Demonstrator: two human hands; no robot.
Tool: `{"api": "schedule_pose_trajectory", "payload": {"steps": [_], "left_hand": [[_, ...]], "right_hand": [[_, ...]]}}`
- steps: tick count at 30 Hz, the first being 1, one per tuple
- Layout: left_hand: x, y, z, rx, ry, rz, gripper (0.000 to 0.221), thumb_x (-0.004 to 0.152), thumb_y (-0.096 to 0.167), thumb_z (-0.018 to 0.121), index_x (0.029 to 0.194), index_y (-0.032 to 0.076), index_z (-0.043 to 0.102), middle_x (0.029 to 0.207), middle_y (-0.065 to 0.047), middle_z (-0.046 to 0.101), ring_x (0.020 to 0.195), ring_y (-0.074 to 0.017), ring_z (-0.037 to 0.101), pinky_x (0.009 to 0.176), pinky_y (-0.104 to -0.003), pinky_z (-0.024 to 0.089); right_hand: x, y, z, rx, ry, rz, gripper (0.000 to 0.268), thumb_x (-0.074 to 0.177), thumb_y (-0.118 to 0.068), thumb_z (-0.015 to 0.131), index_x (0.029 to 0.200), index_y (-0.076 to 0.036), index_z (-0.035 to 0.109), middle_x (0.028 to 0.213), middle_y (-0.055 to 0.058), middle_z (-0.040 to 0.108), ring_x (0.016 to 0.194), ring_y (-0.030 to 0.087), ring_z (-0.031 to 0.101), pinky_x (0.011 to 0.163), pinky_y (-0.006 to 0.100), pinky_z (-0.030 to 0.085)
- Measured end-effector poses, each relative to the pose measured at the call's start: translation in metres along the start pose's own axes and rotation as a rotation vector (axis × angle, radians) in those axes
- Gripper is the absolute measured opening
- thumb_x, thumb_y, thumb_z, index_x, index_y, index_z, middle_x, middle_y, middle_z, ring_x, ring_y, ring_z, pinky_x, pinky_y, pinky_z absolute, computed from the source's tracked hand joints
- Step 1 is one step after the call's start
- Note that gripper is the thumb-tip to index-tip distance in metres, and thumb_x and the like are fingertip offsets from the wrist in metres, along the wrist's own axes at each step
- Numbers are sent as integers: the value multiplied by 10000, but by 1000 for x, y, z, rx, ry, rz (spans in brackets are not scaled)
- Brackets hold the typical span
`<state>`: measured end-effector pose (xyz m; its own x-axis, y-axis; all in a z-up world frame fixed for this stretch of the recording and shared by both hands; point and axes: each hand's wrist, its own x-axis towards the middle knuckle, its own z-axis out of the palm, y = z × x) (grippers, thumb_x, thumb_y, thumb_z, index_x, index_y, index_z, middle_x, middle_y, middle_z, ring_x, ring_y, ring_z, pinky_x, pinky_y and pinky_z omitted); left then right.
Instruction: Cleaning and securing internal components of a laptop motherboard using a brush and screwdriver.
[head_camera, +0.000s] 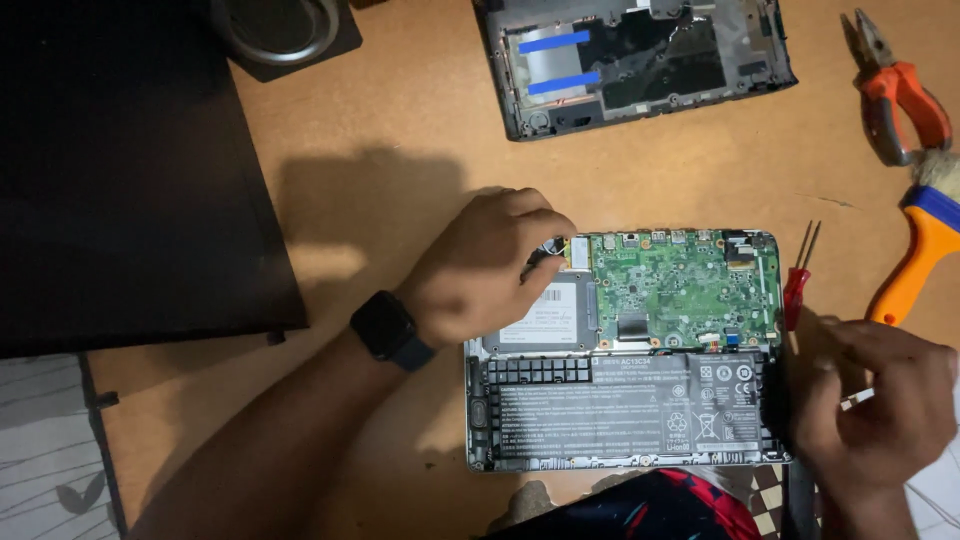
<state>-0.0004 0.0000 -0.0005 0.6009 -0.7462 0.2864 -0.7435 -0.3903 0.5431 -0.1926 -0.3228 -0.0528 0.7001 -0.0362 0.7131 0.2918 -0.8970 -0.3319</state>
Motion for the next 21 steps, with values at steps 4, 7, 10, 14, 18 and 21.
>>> {"api": "schedule_pose_trajectory", "payload": {"steps": [4,7,10,14,18,21], "left_hand": [[0,-1,-1,15,-10,14,249,978,167,627,1168,28,708,1082,-120,692,962,-326,662,974,-488,483],[0,-1,-1,19,-29,6,258,982,175,637,1187,35,706,1093,-117,689,969,-323,657,987,-489,477],[1,-2,1,25,-31,-1,255,971,172,659,1186,46,713,1092,-102,683,963,-321,656,991,-488,475],[1,-4,3,88,-34,28,193,955,158,693,1122,72,735,1030,-72,659,876,-311,648,916,-467,492],[5,-2,3,94,-46,28,184,937,116,706,1105,54,746,1023,-95,684,898,-319,664,881,-473,512],[7,-2,5,117,-49,58,78,939,90,694,984,41,736,996,-141,700,867,-347,669,812,-483,530]], "right_hand": [[2,-13,-5,-21,-74,112,143,1054,302,695,1001,169,690,1071,307,697,992,373,602,848,411,471],[1,-15,-10,-59,-170,153,80,1050,214,701,1087,161,749,1130,284,710,986,326,615,846,387,507],[4,-21,-14,-79,-249,217,130,1058,116,704,1172,109,765,1152,235,722,959,304,620,947,401,498],[0,-23,-10,-87,-254,272,213,1049,79,655,1233,109,756,1168,231,731,974,316,643,905,399,514],[0,-25,-6,-58,-222,250,189,1046,122,634,1201,101,740,1143,221,729,912,313,613,915,407,495],[-3,-25,-5,-32,-217,340,211,1077,108,628,1251,85,745,1102,205,701,799,254,562,811,362,472]]}}
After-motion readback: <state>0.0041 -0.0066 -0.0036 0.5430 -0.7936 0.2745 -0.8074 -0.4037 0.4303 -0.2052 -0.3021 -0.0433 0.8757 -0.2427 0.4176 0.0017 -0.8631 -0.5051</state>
